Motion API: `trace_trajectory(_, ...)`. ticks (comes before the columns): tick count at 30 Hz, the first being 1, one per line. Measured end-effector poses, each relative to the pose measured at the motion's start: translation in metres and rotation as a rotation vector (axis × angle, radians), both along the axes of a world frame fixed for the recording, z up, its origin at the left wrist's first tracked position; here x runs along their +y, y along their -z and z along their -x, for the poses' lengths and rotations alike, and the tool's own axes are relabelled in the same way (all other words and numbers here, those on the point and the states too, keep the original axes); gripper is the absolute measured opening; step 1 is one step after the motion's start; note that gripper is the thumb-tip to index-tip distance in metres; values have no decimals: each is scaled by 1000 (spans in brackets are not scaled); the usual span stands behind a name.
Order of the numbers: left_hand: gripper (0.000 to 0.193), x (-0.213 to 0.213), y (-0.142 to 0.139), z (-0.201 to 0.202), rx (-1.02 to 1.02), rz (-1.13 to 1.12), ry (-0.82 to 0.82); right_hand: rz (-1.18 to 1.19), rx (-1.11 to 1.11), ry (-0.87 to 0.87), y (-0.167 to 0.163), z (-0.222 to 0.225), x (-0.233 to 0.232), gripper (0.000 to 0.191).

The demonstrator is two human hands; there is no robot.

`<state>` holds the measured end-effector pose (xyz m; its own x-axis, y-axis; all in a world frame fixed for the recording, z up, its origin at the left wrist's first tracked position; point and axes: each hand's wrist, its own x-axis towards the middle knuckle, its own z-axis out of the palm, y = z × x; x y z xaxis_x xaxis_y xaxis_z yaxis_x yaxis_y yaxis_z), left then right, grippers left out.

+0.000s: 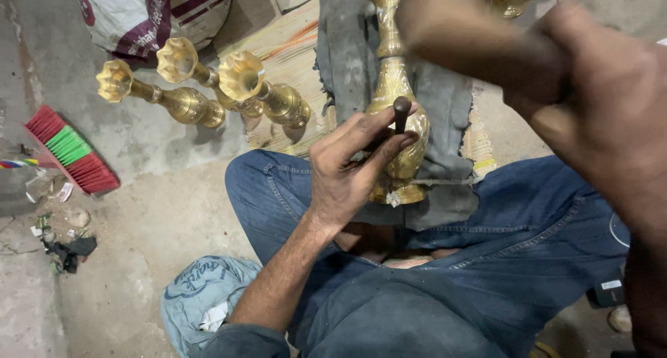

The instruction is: The person sits cross-legged on the floor with an engraved brass vase lashed to a sandbag on their lap. They hold a punch against the vase surface and strike it with a wooden mallet, repositioning the punch repeatedly to work the decorative pattern, with finished brass vases lined up nearby.

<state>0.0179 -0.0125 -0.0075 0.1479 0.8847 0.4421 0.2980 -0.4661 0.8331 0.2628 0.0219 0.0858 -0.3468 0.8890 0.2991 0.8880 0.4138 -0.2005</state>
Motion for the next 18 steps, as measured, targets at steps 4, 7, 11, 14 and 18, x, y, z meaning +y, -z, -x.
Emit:
trace_trajectory(4, 23, 0, 1, 2, 54, 1, -13, -44, -35, -35, 3, -2, -1, 29)
trace_trajectory(7, 30, 0, 1, 3, -3, 48, 0, -59, -165, -70, 5, -1, -2, 28)
trace_trajectory(11, 29, 1, 1, 5, 4, 41, 40, -99, -128, -63, 6, 0, -2, 32)
trace_trajectory(14, 30, 2, 1, 4, 22, 17, 33, -85, -212, -62, 6, 0, -3, 38)
trace_trajectory(18, 30, 3, 0, 5, 50, 23, 38, -89, -152, -27, 6, 0, -5, 41)
